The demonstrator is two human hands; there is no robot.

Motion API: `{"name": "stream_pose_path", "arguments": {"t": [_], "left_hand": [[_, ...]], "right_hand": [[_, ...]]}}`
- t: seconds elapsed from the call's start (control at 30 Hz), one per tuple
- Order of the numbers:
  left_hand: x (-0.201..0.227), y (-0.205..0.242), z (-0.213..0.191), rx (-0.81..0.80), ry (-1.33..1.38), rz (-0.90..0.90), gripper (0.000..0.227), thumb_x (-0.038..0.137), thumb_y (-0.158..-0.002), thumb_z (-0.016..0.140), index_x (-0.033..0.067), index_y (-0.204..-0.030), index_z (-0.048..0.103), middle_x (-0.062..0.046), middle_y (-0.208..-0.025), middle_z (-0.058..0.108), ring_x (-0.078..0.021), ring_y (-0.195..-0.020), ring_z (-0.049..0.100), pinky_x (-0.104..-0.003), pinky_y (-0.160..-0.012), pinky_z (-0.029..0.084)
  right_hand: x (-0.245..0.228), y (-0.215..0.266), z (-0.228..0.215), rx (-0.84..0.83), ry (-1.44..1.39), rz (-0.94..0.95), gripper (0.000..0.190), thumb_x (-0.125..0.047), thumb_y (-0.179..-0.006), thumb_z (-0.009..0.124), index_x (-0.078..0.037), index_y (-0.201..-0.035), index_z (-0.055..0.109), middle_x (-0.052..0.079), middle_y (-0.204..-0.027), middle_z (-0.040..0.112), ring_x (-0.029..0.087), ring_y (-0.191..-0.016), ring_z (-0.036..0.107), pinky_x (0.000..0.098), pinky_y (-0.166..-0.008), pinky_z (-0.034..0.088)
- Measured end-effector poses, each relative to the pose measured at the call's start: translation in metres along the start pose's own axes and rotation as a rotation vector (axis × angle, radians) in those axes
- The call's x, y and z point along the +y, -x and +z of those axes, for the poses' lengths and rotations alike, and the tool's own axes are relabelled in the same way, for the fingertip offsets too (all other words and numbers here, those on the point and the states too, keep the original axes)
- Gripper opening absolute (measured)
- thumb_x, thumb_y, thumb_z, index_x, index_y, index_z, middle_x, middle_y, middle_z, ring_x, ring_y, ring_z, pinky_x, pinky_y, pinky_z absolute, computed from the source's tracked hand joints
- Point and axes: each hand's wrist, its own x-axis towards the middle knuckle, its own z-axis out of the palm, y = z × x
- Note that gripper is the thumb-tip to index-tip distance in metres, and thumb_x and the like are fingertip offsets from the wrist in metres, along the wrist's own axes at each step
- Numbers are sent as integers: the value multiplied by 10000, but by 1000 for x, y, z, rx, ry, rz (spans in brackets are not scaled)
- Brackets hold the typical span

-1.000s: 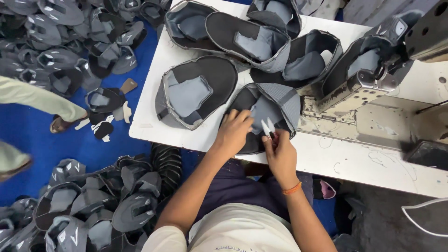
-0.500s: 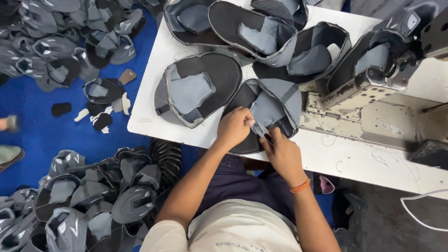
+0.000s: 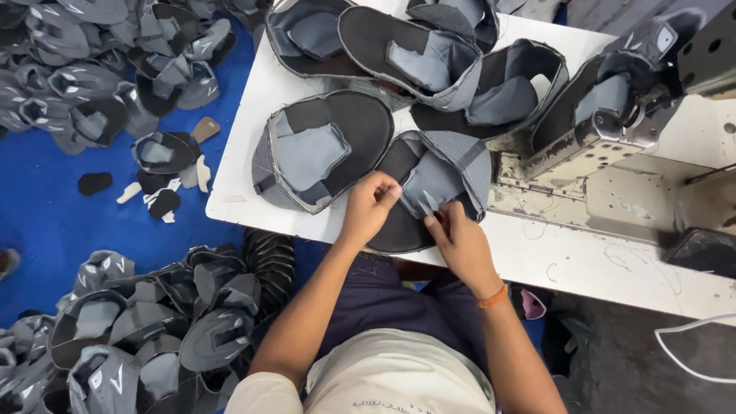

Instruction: The person uses a pair of scissors to trim excess fabric and threads from the edges of grey slipper uppers. They handle the slippers one at a time, turning them over to access different sides, and place the finished items on a white table next to a sewing machine.

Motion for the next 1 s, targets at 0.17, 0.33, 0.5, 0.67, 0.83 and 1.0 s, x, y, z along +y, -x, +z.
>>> {"name": "stream_pose_path", "arguments": {"t": [0.17,0.33,0.5,0.67,0.83,1.0], "left_hand": [[29,1,4,114,-306,14,90,75,-954,697,-1,-996,670,-116,-1008,618,-233,-765,640,-343,-707,517],[28,-2,-1,85,-561,297,168,33,-931,644,-1,-1090,688,-186,-1262,555,-410,-980,655,-440,-818,542],[20,-6,1,-117,-724,28,138,103,-959,656,-25,-940,609,-195,-1191,588,-403,-957,658,-479,-834,535],[23,-6,-1,-120,-697,-7,110,158,-964,653,56,-926,637,-114,-972,695,-357,-892,675,-480,-763,514],[24,-8,-1,-59,-628,-9,116,202,-928,689,97,-904,645,-61,-871,714,-319,-839,688,-453,-702,508],[29,-2,-4,-179,-619,58,62,154,-915,668,103,-885,650,-32,-894,723,-289,-826,694,-431,-700,505]], "right_hand": [[-4,-7,16,25,170,-83,376,-335,-953,688,-13,-1085,546,183,-853,719,405,-714,692,489,-595,526],[-8,-7,15,27,240,-120,369,-337,-951,685,-20,-1079,544,176,-874,725,396,-694,689,481,-563,520],[-6,-10,12,-10,244,-130,362,-349,-958,671,-32,-1076,541,173,-845,724,395,-692,685,485,-562,517],[-7,-12,7,-56,245,-161,368,-360,-958,667,-37,-1067,528,162,-830,726,397,-681,680,489,-555,511],[-8,-14,8,-82,265,-175,353,-359,-966,658,-46,-1060,524,152,-798,721,387,-661,677,481,-544,508],[-8,-13,10,-52,340,-255,286,-325,-999,630,-55,-996,536,136,-796,708,362,-623,666,463,-524,501]]}}
